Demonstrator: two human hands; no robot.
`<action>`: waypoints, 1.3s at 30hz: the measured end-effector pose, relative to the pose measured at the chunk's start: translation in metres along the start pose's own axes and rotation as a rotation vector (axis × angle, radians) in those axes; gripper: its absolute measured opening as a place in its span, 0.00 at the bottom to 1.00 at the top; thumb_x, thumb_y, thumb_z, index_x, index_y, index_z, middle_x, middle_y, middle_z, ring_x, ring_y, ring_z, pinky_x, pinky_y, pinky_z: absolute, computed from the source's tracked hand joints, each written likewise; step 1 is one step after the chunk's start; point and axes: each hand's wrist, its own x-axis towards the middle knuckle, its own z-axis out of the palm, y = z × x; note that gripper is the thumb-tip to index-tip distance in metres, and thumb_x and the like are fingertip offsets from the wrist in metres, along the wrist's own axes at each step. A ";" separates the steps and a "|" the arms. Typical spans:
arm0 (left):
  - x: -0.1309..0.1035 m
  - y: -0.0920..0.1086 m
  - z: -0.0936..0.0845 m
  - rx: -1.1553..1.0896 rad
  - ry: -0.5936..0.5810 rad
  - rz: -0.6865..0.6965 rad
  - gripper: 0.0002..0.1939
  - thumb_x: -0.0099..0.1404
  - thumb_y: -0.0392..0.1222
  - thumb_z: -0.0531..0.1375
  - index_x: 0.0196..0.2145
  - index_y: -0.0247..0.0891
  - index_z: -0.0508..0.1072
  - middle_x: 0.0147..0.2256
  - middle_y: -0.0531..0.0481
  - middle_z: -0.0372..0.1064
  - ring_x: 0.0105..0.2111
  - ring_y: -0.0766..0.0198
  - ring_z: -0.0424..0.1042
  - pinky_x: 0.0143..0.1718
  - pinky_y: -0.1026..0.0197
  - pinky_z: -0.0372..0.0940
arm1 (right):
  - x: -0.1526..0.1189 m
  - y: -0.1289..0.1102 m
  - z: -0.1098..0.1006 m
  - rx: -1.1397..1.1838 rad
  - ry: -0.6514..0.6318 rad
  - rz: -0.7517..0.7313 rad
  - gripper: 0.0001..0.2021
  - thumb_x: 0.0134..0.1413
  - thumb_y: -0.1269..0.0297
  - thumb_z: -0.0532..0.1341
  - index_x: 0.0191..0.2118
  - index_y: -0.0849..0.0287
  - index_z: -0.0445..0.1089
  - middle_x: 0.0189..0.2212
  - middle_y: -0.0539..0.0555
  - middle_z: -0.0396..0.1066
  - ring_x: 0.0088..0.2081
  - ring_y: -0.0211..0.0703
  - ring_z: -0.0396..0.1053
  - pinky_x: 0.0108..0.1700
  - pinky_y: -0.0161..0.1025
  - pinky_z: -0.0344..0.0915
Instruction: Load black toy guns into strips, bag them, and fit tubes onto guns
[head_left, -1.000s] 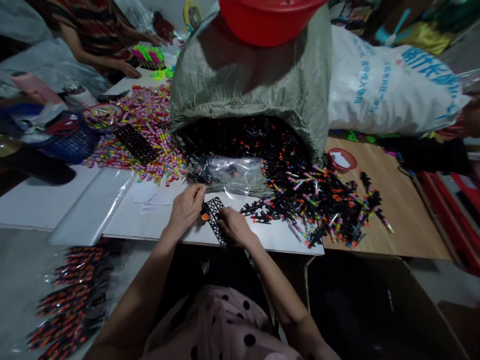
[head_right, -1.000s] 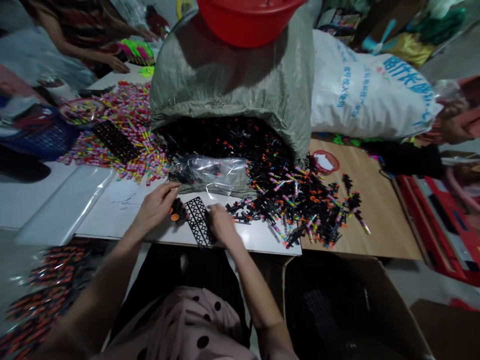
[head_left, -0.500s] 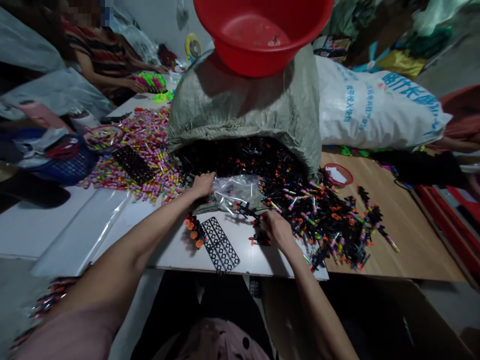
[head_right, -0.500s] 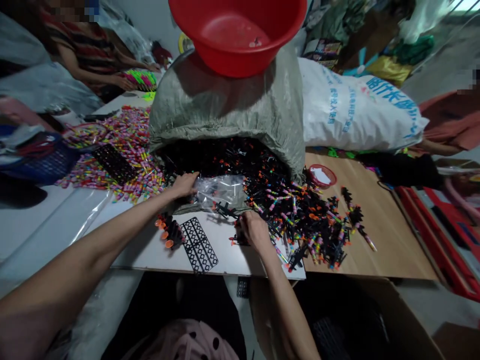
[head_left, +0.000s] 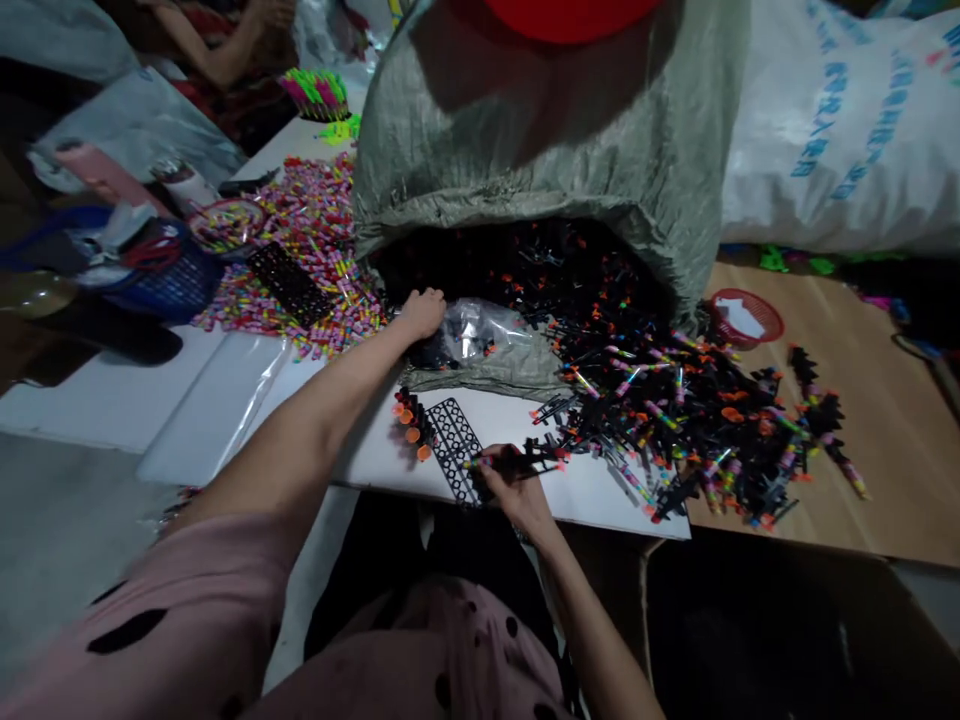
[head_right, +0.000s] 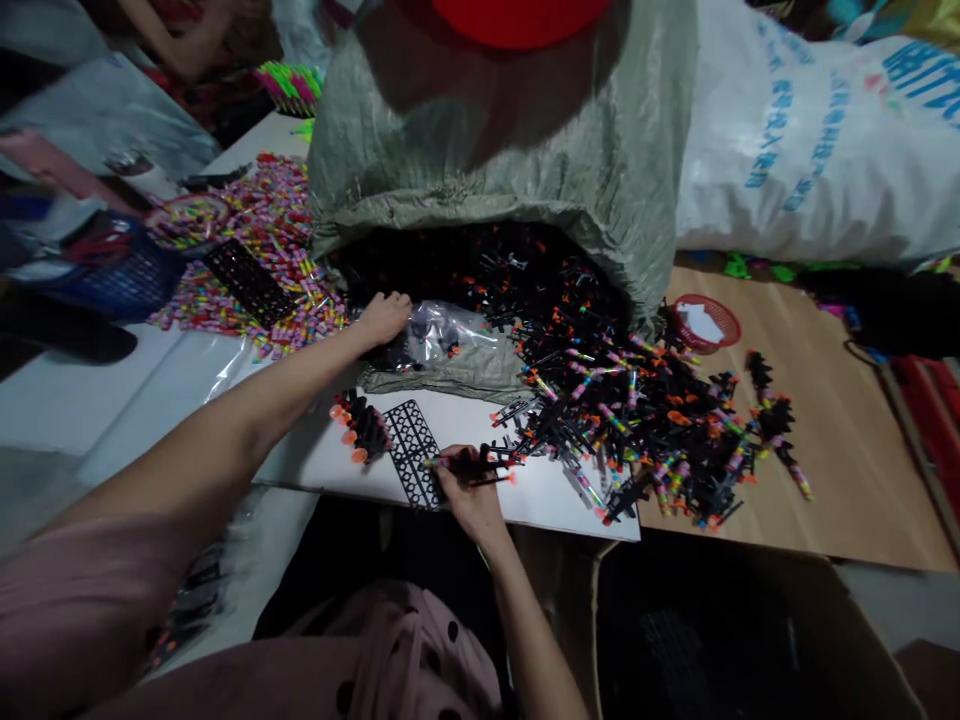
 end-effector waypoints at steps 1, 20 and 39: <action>0.003 -0.003 0.001 0.000 -0.036 -0.014 0.19 0.60 0.29 0.52 0.48 0.29 0.72 0.51 0.33 0.65 0.55 0.45 0.60 0.54 0.43 0.54 | 0.000 0.000 0.005 -0.036 -0.044 -0.003 0.13 0.49 0.52 0.60 0.35 0.56 0.67 0.29 0.51 0.70 0.31 0.42 0.68 0.35 0.40 0.68; -0.185 0.077 -0.008 -0.384 0.327 -0.036 0.20 0.67 0.48 0.52 0.54 0.38 0.66 0.56 0.40 0.61 0.58 0.52 0.59 0.58 0.46 0.55 | 0.020 0.001 0.051 -0.678 -0.176 -0.280 0.12 0.58 0.66 0.52 0.45 0.58 0.68 0.41 0.60 0.73 0.43 0.48 0.70 0.47 0.45 0.66; -0.176 0.076 0.000 -0.488 0.442 -0.012 0.23 0.66 0.50 0.50 0.52 0.34 0.68 0.51 0.39 0.64 0.53 0.52 0.64 0.55 0.49 0.61 | 0.020 -0.043 0.069 -1.078 -0.342 -0.135 0.16 0.59 0.76 0.46 0.49 0.63 0.64 0.44 0.61 0.70 0.43 0.45 0.70 0.43 0.38 0.65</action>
